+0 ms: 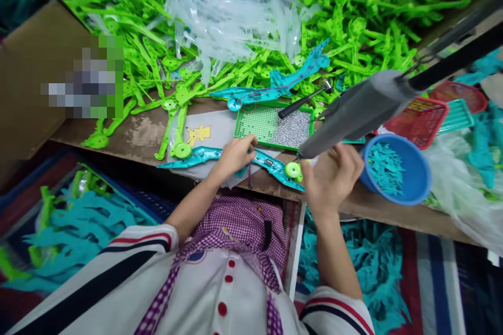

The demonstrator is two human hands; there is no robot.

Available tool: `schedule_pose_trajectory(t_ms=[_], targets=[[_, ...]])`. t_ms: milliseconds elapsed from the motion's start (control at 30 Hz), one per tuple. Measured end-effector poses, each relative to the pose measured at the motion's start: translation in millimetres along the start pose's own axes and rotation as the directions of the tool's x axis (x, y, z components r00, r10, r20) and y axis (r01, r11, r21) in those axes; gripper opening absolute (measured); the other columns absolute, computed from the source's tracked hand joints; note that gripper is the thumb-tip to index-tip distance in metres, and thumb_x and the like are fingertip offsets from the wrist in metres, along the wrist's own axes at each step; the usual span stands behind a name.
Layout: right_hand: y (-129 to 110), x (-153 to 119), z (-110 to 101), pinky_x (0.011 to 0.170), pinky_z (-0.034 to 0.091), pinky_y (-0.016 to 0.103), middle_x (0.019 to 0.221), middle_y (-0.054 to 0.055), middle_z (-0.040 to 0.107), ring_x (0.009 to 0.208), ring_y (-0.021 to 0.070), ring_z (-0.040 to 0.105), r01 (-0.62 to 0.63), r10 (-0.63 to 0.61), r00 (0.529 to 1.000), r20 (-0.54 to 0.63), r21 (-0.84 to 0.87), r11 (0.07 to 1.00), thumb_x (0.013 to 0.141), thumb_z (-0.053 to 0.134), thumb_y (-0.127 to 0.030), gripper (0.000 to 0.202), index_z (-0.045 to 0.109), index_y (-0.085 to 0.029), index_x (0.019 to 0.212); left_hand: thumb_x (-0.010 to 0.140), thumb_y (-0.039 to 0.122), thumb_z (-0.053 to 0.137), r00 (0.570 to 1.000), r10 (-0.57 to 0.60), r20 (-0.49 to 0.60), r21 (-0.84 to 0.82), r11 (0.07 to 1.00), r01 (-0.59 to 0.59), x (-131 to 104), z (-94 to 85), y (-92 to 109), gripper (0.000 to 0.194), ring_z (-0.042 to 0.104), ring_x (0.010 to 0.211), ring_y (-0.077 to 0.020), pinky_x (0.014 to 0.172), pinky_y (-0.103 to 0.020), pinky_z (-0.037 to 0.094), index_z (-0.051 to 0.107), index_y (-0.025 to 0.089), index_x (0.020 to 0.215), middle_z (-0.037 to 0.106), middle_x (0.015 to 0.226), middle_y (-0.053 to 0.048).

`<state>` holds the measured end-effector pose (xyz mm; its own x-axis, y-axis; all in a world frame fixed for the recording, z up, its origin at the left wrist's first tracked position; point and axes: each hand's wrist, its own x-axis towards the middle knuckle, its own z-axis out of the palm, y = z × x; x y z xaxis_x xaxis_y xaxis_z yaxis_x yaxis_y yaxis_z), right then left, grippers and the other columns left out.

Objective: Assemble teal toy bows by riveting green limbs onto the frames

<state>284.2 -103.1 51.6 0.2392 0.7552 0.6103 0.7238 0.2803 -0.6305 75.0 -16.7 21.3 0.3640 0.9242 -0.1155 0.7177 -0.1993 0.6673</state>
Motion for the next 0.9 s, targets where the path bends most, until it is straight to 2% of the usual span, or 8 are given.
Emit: schedule_pose_trajectory(t_ms=[67,100,167,300,533,667,767,900], targets=[[-10,-37,8,0.083,0.055,0.046,0.101,0.006,0.066,0.093,0.0263,0.065,0.233,-0.223,0.972,0.077,-0.166,0.958,0.078,0.08,-0.04,0.046,0.06,-0.029,0.117,0.086,0.012,0.055,0.999,0.035,0.002,-0.05,0.998,-0.035,0,0.8,-9,0.026,0.067,0.09,-0.0225,0.077,-0.035,0.047,0.064,0.022,0.108,0.074,0.097,-0.005],[-14,-55,16,0.079,0.056,0.044,0.102,0.007,0.068,0.091,0.0271,0.066,0.22,-0.169,0.942,0.291,-0.152,0.963,0.08,0.078,-0.043,0.046,0.058,-0.029,0.12,0.085,0.012,0.056,0.998,0.059,0.023,-0.09,0.994,-0.057,0,-0.6,-14,0.027,0.067,0.087,-0.0205,0.076,-0.033,0.047,0.064,0.022,0.108,0.074,0.095,-0.003],[-20,-83,35,0.068,0.055,0.043,0.095,0.008,0.069,0.083,0.0296,0.066,0.156,-0.063,0.874,0.481,-0.155,0.975,0.082,0.073,-0.051,0.04,0.06,-0.031,0.114,0.083,0.013,0.059,0.992,0.095,0.078,-0.164,0.983,-0.081,3,-5.9,-25,0.028,0.067,0.082,-0.0175,0.074,-0.03,0.047,0.066,0.022,0.108,0.074,0.09,-0.001],[-20,-99,59,0.061,0.049,0.039,0.076,0.004,0.064,0.07,0.0265,0.062,0.061,0.024,0.817,0.576,-0.128,0.99,0.092,0.061,-0.046,0.014,0.064,-0.032,0.091,0.086,0.017,0.063,0.987,0.119,0.105,-0.234,0.968,-0.092,4,-18.6,-38,0.03,0.067,0.08,-0.0153,0.075,-0.029,0.049,0.068,0.02,0.115,0.075,0.091,-0.002],[-9,-53,44,0.069,0.049,0.032,0.084,0.004,0.066,0.071,0.017,0.061,-0.237,0.263,0.846,0.463,-0.115,0.965,0.093,0.056,-0.035,0.017,0.065,-0.02,0.091,0.095,0.022,0.059,0.991,0.131,0.014,-0.083,0.988,-0.13,-17,-7.2,-46,0.022,0.068,0.091,-0.0195,0.087,-0.036,0.052,0.074,0.019,0.11,0.075,0.1,-0.007],[-7,-6,56,0.074,0.044,0.033,0.091,0.006,0.066,0.078,0.0178,0.06,-0.193,0.284,0.829,0.483,-0.229,0.954,0.091,0.057,-0.031,0.015,0.066,-0.02,0.091,0.1,0.02,0.051,0.957,0.274,-0.101,0.102,0.959,-0.264,-27,7.5,-48,0.021,0.065,0.093,-0.0206,0.084,-0.036,0.053,0.072,0.018,0.102,0.071,0.097,-0.007],[-12,22,72,0.073,0.04,0.033,0.097,0.007,0.066,0.08,0.0181,0.058,-0.116,0.291,0.789,0.541,-0.335,0.935,0.093,0.052,-0.026,0.017,0.068,-0.022,0.094,0.101,0.019,0.048,0.896,0.422,-0.14,0.333,0.872,-0.359,-33,11.1,-51,0.023,0.063,0.09,-0.0216,0.077,-0.036,0.052,0.07,0.016,0.102,0.069,0.099,-0.01],[-22,42,98,0.073,0.039,0.034,0.094,0.007,0.066,0.081,0.0196,0.056,-0.004,0.229,0.731,0.643,-0.331,0.944,0.09,0.054,-0.018,0.017,0.071,-0.022,0.092,0.101,0.011,0.043,0.729,0.683,0.049,0.584,0.572,-0.576,-34,7.8,-47,0.028,0.064,0.093,-0.0214,0.075,-0.034,0.05,0.071,0.012,0.098,0.07,0.109,-0.012]])
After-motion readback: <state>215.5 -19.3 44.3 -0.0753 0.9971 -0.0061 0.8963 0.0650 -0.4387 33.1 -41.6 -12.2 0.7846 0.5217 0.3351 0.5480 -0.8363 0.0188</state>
